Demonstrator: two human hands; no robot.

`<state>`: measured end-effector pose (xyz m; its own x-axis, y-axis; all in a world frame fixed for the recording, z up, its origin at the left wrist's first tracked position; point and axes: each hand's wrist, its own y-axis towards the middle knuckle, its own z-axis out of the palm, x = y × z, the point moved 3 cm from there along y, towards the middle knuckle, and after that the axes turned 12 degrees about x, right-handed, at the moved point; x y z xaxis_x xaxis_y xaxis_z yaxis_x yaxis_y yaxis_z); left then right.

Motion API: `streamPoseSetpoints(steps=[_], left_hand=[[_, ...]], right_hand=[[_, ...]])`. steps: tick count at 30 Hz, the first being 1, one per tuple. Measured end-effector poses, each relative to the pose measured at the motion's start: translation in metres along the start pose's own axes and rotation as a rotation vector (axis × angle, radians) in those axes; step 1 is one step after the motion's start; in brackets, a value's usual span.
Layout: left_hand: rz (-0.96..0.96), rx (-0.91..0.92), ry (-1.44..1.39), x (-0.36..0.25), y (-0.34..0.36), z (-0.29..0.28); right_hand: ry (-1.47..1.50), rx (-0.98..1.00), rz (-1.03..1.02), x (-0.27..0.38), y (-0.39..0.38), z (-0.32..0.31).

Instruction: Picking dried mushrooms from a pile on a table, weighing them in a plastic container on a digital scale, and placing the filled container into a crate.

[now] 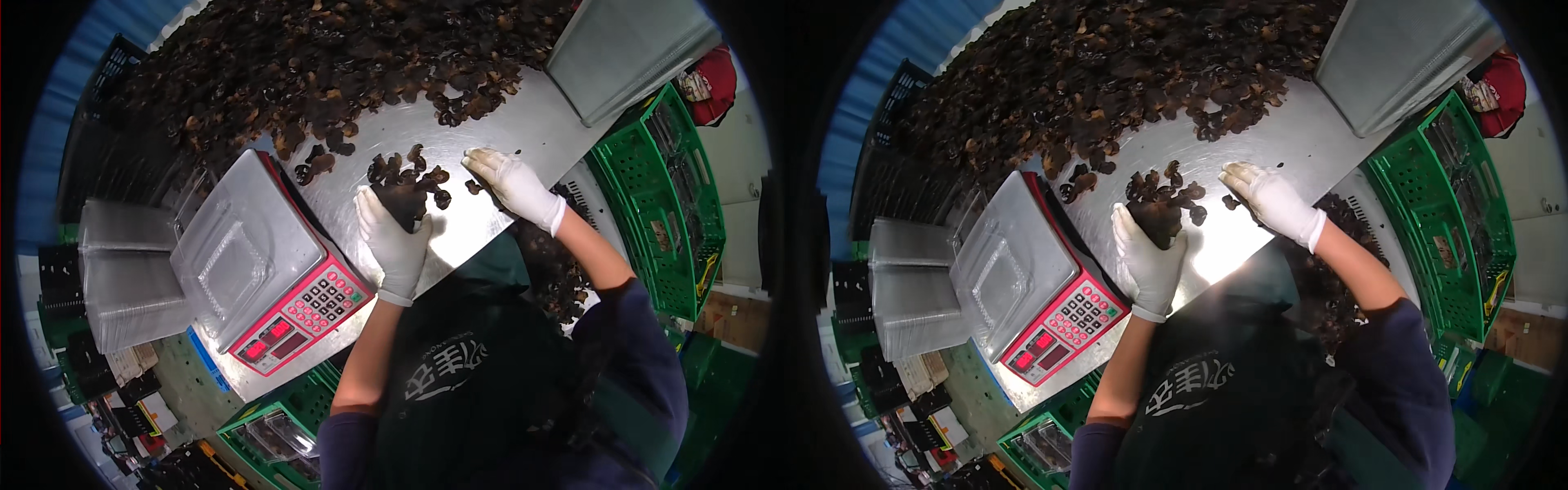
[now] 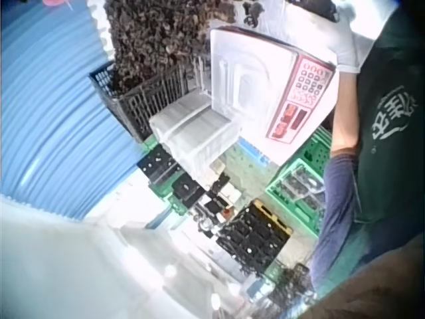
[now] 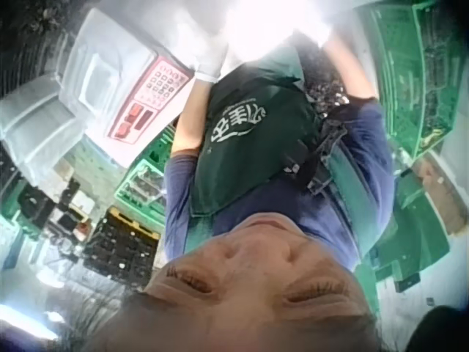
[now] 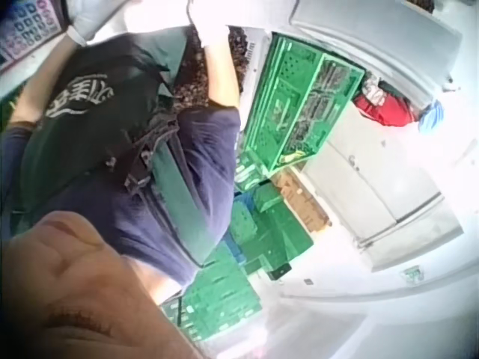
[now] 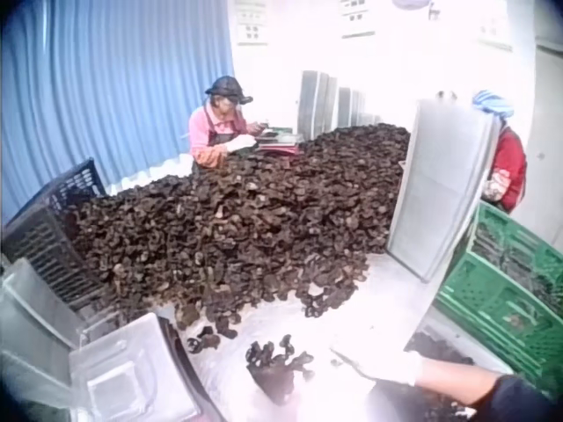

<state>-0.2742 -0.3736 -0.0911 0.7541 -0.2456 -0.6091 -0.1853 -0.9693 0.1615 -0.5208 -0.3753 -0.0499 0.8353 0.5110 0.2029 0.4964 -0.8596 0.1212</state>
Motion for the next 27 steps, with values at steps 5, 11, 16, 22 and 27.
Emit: streamPoseSetpoints(steps=[5, 11, 16, 22, 27], left_hand=[[-0.033, -0.022, -0.054, 0.001, -0.002, -0.005], [-0.059, -0.014, -0.12, -0.001, 0.002, -0.004], [-0.035, 0.066, -0.137, -0.007, -0.006, -0.015], [-0.096, 0.316, 0.148, -0.019, -0.013, -0.054], [-0.269, 0.654, 0.338, -0.032, 0.03, -0.066]], right_hand=[[-0.222, 0.571, 0.073, -0.007, -0.023, -0.034], [0.163, 0.308, 0.342, 0.015, -0.062, -0.045], [0.432, -0.029, 0.392, 0.042, -0.002, 0.023], [0.799, 0.148, 0.453, 0.057, 0.049, -0.007], [0.41, 0.281, 0.175, 0.013, 0.06, 0.015]])
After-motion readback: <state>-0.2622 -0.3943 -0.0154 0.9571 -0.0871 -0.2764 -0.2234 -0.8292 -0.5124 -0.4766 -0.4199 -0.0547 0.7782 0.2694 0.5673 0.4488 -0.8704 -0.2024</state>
